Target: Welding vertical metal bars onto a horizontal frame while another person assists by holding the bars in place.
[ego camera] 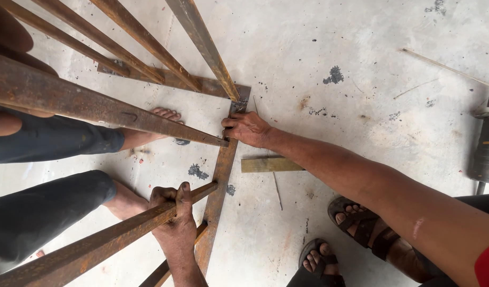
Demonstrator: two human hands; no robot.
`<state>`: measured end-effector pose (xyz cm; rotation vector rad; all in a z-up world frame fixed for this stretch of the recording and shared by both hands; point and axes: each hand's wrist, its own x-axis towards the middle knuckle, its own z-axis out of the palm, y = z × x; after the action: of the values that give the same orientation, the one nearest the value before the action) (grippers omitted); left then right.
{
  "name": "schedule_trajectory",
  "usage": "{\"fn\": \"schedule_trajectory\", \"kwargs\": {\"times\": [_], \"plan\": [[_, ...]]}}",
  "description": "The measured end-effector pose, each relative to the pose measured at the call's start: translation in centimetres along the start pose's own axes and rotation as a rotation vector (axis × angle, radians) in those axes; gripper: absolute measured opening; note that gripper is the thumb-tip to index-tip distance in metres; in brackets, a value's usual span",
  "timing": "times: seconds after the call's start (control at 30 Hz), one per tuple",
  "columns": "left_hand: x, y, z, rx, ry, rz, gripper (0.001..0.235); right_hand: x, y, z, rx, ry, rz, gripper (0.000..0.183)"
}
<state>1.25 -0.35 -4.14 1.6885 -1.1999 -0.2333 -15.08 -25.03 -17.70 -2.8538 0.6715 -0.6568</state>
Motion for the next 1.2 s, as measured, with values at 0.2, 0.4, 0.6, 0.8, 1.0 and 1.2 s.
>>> {"fn": "schedule_trajectory", "kwargs": {"times": [0.2, 0.4, 0.6, 0.8, 1.0, 1.2], "plan": [[0.0, 0.4, 0.0, -0.018, -0.002, -0.021, 0.028, 0.2, -0.5, -1.1, -0.043, -0.055, 0.021, 0.026], [0.1, 0.2, -0.1, -0.029, -0.017, -0.033, 0.027, 0.2, -0.5, -1.2, -0.070, -0.032, -0.002, 0.029], [0.1, 1.5, -0.1, -0.021, -0.013, 0.030, 0.024, -0.4, -0.3, -0.6, -0.078, -0.036, 0.013, 0.031], [0.2, 1.2, -0.1, -0.020, -0.018, 0.049, 0.024, -2.7, 0.3, -0.1, -0.076, 0.050, -0.034, 0.029], [0.3, 1.0, -0.1, -0.002, -0.022, 0.069, 0.025, -5.6, -1.7, 1.8, -0.045, 0.042, -0.239, 0.039], [0.5, 1.0, 0.0, -0.068, -0.020, 0.063, 0.025, -4.3, -9.4, 3.0, -0.059, -0.066, -0.263, 0.026]]}}
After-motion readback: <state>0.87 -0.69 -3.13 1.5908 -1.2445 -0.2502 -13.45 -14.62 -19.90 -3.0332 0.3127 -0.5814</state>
